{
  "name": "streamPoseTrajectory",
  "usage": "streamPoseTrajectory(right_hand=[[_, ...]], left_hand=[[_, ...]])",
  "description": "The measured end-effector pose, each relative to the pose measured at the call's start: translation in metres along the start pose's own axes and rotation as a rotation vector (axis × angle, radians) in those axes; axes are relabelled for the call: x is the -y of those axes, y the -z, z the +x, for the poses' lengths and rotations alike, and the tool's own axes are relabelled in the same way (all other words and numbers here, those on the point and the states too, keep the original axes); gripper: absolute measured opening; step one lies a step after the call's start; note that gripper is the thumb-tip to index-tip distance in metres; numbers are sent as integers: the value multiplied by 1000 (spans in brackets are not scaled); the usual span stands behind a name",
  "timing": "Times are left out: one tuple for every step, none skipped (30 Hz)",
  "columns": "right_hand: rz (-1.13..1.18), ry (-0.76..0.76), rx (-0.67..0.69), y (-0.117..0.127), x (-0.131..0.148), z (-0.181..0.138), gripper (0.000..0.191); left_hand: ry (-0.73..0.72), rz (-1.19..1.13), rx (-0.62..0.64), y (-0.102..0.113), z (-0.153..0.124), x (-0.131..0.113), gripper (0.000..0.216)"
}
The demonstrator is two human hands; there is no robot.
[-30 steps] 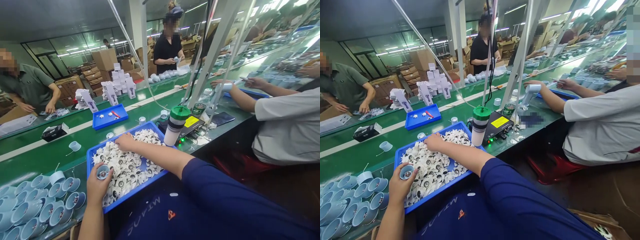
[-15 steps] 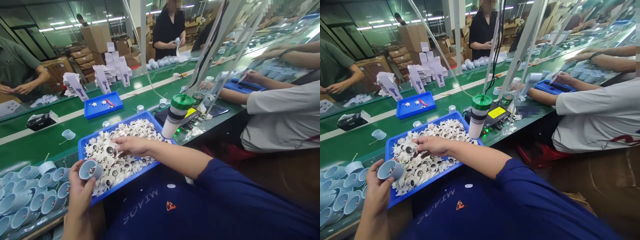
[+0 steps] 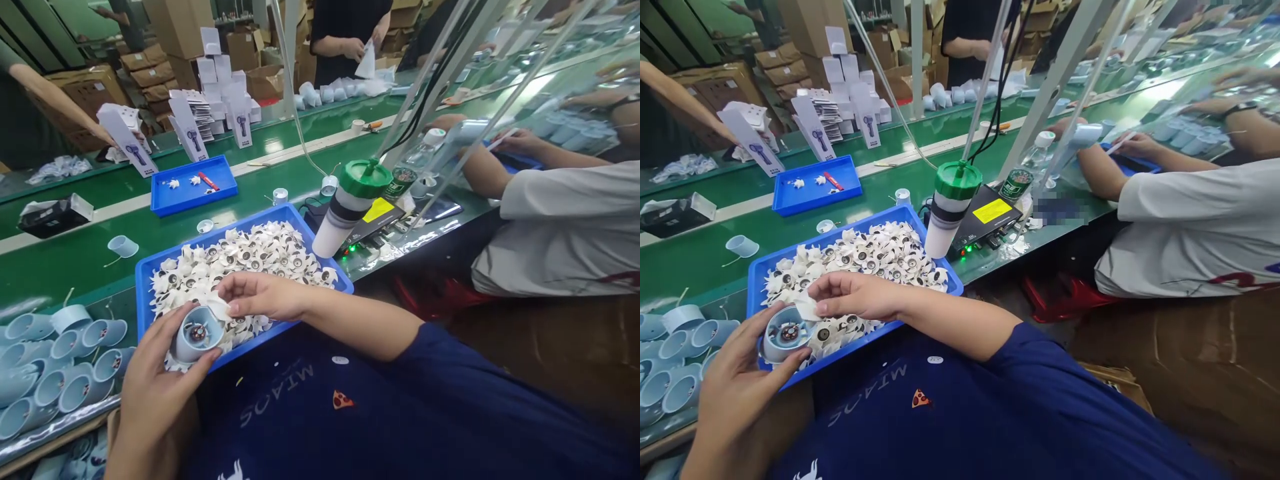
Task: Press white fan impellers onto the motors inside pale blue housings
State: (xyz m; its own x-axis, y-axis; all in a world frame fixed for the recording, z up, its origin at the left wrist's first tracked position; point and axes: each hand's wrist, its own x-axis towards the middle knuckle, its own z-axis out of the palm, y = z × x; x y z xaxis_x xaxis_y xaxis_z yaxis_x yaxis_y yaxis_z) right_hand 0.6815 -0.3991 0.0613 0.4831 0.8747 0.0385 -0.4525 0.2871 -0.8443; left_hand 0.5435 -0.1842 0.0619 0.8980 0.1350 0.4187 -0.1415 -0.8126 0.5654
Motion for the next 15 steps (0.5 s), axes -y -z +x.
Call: streamPoseTrajectory(right_hand=[[-128,42,0,-2,4,-1,38],[-299,96,-4,-5,8,-3,30],[-498,157,-13,-8,11,-4,24],[-705,216,-24,-11,15,-5,20],[-889,263,-36,-14,17,-5,18],[-1030,294,-45,-16,19,-5,17],[-1119,307,-49,-17,21,-5,16],[-1161,308,-48,-16,21,-5,16],[-1167,307,-44,-14,21,-6,17],[-1148,319,-48,-11,21,-8,18],[-1116,343,-62,-7,21,-10,18],[-1077,376,-88,-3,21,-13,18],[-1035,408,-126,2,21,-17,18],[-995,435,-168,6,20,-21,18],[-961,450,-206,10,20,-26,18]], left_hand=[[-32,22,-2,0,2,-3,64],[-65,46,0,-1,3,-6,61],[-105,67,4,-1,4,-9,58],[-151,86,8,-3,5,-13,55],[-196,102,10,-4,6,-16,52],[-236,115,9,-6,6,-20,51],[-265,123,3,-8,6,-23,51],[-284,124,-5,-10,7,-24,52],[-297,116,-9,-12,9,-25,54],[-308,105,0,-13,13,-23,55],[-318,100,13,-14,19,-18,55],[-320,107,20,-13,29,-11,54],[-300,127,25,-13,43,-1,54],[-243,160,35,-12,60,11,56],[-157,199,44,-12,81,24,62]])
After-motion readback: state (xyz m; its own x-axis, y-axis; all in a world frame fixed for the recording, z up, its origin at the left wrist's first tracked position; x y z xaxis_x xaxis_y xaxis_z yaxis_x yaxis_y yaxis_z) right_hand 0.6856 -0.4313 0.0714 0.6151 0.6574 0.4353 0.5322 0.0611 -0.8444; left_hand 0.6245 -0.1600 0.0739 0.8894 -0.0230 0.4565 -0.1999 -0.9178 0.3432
